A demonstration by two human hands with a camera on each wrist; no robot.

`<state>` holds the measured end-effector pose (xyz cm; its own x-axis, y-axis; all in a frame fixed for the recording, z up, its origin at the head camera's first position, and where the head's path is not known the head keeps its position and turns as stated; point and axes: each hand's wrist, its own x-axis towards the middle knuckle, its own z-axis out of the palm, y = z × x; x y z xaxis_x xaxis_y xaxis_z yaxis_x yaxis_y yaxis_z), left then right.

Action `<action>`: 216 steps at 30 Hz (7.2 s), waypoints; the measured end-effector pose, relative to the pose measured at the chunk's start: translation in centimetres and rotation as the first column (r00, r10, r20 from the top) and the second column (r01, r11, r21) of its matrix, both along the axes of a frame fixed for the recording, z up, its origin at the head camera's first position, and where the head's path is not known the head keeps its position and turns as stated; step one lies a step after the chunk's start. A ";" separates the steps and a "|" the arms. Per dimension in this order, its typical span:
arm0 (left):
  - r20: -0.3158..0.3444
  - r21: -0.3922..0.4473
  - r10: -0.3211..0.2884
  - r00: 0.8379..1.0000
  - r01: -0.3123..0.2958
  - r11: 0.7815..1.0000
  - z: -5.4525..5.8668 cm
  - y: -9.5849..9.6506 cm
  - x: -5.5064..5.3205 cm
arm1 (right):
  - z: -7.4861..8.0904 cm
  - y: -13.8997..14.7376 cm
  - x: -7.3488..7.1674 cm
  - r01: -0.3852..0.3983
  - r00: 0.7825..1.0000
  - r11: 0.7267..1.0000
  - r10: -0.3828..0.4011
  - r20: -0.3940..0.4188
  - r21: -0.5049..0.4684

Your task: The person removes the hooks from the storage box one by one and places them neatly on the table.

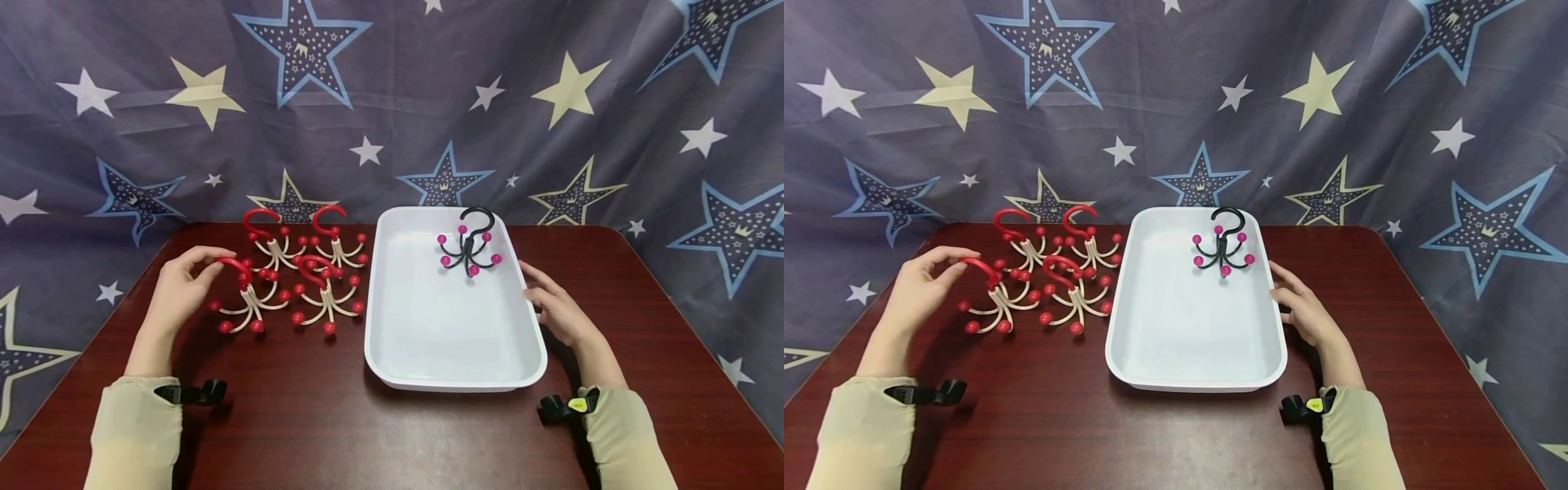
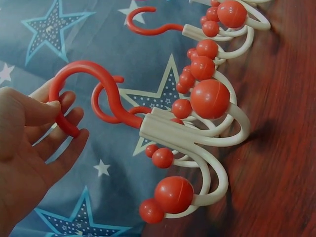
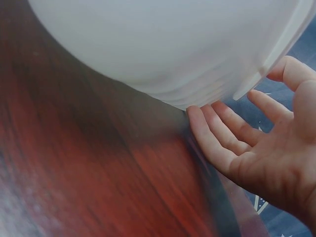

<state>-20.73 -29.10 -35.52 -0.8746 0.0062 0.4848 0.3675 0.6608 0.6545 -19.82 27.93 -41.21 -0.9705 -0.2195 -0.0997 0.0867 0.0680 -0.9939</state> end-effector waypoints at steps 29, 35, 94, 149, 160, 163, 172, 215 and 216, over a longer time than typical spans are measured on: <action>-0.062 -0.126 -0.098 0.993 0.090 0.988 6.1 9.8 -2.7 | -0.1 0.0 0.1 0.005 1.000 1.000 -0.005 0.015 0.016; -0.026 -0.123 -0.188 0.982 0.183 0.975 6.4 13.4 -3.1 | 0.0 -0.2 0.2 0.002 1.000 1.000 -0.003 0.023 0.030; 0.290 -0.294 -0.376 0.880 0.456 0.840 3.1 34.8 -11.4 | 0.2 -0.2 -0.2 -0.008 0.999 1.000 0.008 0.032 -0.004; 0.050 -0.100 -0.372 0.927 0.376 0.921 7.8 28.6 -3.6 | -0.1 -0.1 0.0 -0.006 1.000 1.000 0.006 0.010 -0.009; -0.013 -0.064 -0.383 0.924 0.381 0.922 9.0 25.9 -1.2 | -0.2 0.0 0.0 0.000 1.000 1.000 0.000 0.005 -0.003; -0.024 -0.042 -0.377 0.926 0.375 0.926 9.3 25.0 -0.3 | -0.3 0.0 0.0 -0.003 1.000 1.000 0.003 0.006 -0.007; -0.078 0.000 -0.352 0.933 0.353 0.936 9.6 22.3 1.9 | -0.2 0.0 0.0 0.003 1.000 1.000 -0.003 0.010 -0.001; -0.038 -0.183 -0.108 0.993 0.100 0.978 5.1 9.8 8.4 | -0.4 -0.1 0.1 0.008 1.000 1.000 -0.008 0.004 0.007; -0.027 -0.184 -0.107 0.994 0.100 0.978 4.9 9.5 8.4 | -0.4 -0.1 0.1 0.006 1.000 1.000 -0.006 0.003 0.009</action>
